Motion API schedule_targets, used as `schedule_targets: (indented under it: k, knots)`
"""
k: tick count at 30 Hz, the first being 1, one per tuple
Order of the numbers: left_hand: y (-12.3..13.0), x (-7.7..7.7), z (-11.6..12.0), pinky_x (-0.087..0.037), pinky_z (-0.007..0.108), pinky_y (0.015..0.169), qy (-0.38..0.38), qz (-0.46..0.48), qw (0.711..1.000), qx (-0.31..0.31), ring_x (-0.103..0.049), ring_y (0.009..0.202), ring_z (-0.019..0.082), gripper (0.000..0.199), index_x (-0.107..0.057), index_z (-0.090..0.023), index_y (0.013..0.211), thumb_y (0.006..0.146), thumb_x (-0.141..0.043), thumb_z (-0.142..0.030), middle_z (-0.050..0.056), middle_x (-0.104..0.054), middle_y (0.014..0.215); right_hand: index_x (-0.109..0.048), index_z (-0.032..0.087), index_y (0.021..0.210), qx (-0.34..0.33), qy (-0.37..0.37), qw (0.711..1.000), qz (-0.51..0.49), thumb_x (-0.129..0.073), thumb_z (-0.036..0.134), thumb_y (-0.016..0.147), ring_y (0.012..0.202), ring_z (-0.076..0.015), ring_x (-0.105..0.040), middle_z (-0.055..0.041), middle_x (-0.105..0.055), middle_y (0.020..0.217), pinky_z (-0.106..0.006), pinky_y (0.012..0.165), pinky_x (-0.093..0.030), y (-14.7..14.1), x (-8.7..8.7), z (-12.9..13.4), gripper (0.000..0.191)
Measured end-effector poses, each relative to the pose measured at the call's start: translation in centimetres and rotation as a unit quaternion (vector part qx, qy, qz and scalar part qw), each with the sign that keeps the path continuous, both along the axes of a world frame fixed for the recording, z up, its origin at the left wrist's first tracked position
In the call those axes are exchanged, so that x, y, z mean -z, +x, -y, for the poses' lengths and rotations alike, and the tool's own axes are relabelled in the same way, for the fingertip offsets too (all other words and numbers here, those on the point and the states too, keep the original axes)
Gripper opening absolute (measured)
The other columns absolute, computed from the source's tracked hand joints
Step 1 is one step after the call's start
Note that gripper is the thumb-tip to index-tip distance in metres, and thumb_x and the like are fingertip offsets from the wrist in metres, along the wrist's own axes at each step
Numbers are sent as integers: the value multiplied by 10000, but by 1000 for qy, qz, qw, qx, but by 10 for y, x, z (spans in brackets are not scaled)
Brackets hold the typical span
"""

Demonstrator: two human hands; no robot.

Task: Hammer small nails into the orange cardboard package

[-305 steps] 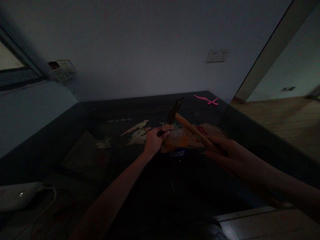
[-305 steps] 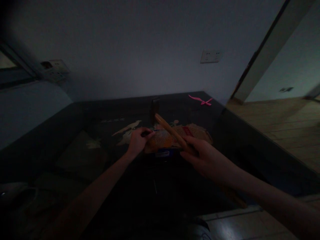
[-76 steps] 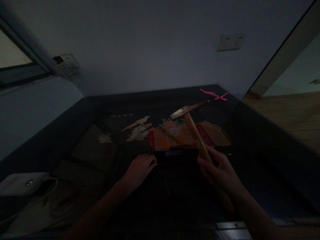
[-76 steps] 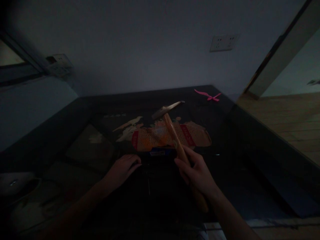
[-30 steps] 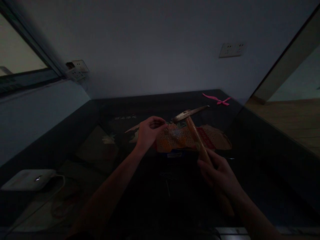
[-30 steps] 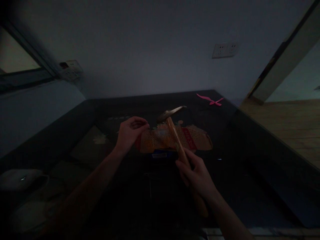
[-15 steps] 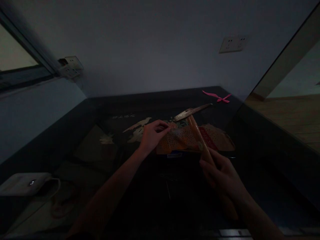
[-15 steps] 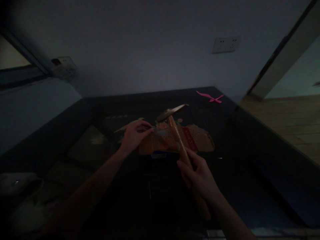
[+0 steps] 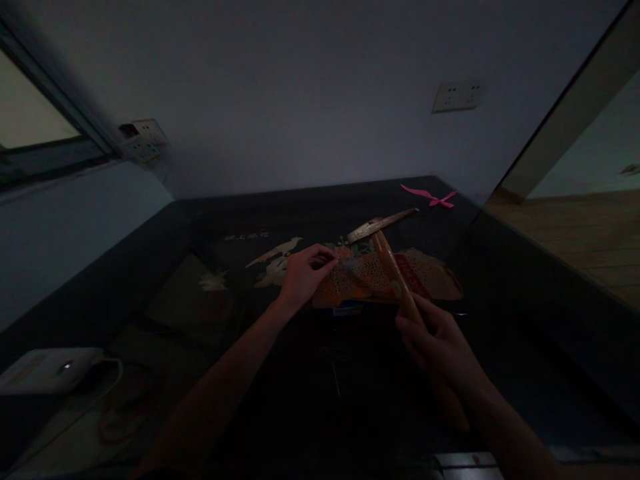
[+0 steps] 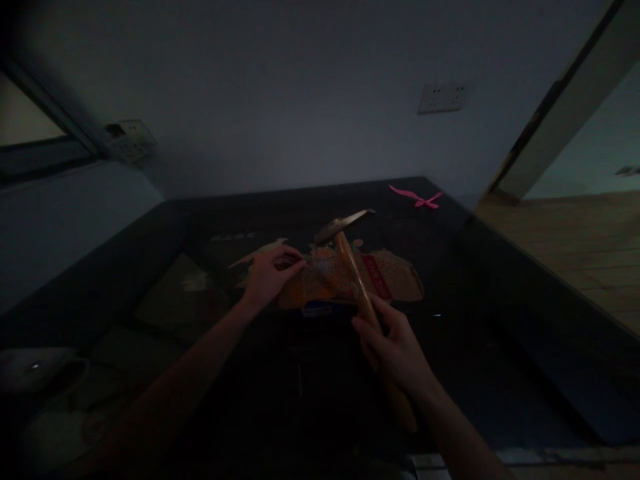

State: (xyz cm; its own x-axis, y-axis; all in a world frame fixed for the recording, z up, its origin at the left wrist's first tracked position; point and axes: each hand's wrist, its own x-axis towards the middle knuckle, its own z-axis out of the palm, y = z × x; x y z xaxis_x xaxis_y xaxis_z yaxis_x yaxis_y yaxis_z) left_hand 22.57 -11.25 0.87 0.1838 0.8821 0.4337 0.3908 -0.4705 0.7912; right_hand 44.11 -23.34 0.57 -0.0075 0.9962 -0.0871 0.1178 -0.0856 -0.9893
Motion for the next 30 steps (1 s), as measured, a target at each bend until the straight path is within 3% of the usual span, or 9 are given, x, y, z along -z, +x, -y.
schedule_targets:
  k: [9, 15, 19, 21, 25, 30]
  knots:
    - [0, 4, -1, -522, 258, 663, 9, -21, 1000, 9, -657, 701, 145, 83, -626, -165, 787, 753, -649, -236, 16, -672, 774, -552, 166, 1167, -18, 20, 999, 46, -617, 420, 782, 434, -85, -430, 53, -475, 599, -191, 363, -360, -1, -4, -2, 466]
    - [0, 6, -2, -516, 269, 673, -16, -23, 1000, 3, -652, 705, 152, 54, -638, -159, 783, 732, -653, -172, 12, -678, 753, -588, 175, 1180, -29, 64, 988, 137, -612, 406, 784, 463, -112, -480, 4, -581, 654, -205, 362, -377, 5, -43, 2, 459]
    - [1, 5, -1, -510, 260, 649, -36, -14, 999, -8, -651, 676, 149, 54, -644, -157, 761, 721, -675, -175, 12, -684, 733, -628, 199, 1142, -70, 124, 969, 203, -599, 357, 792, 709, -199, -618, -44, -674, 849, -256, 535, -507, 6, -70, 2, 385]
    - [1, 5, -1, -509, 257, 655, -42, -8, 999, -17, -654, 683, 150, 54, -648, -157, 759, 716, -681, -165, 13, -688, 734, -642, 187, 1107, -89, 112, 959, 246, -584, 341, 790, 760, -221, -636, -48, -683, 851, -274, 578, -525, 4, -75, 2, 358]
    - [0, 7, -1, -508, 269, 668, -41, -27, 999, -24, -658, 720, 166, 81, -662, -162, 796, 721, -687, -180, 23, -698, 766, -666, 170, 1019, -104, 81, 944, 301, -557, 339, 780, 692, -207, -638, -49, -686, 813, -264, 542, -512, 1, -72, 4, 312]
    - [1, 10, -3, -508, 257, 670, -34, -34, 999, -23, -656, 713, 155, 64, -659, -162, 782, 726, -685, -180, 21, -696, 766, -640, 160, 1094, -115, 95, 939, 310, -531, 345, 801, 644, -181, -618, -38, -680, 814, -244, 514, -478, 1, -82, 5, 363]
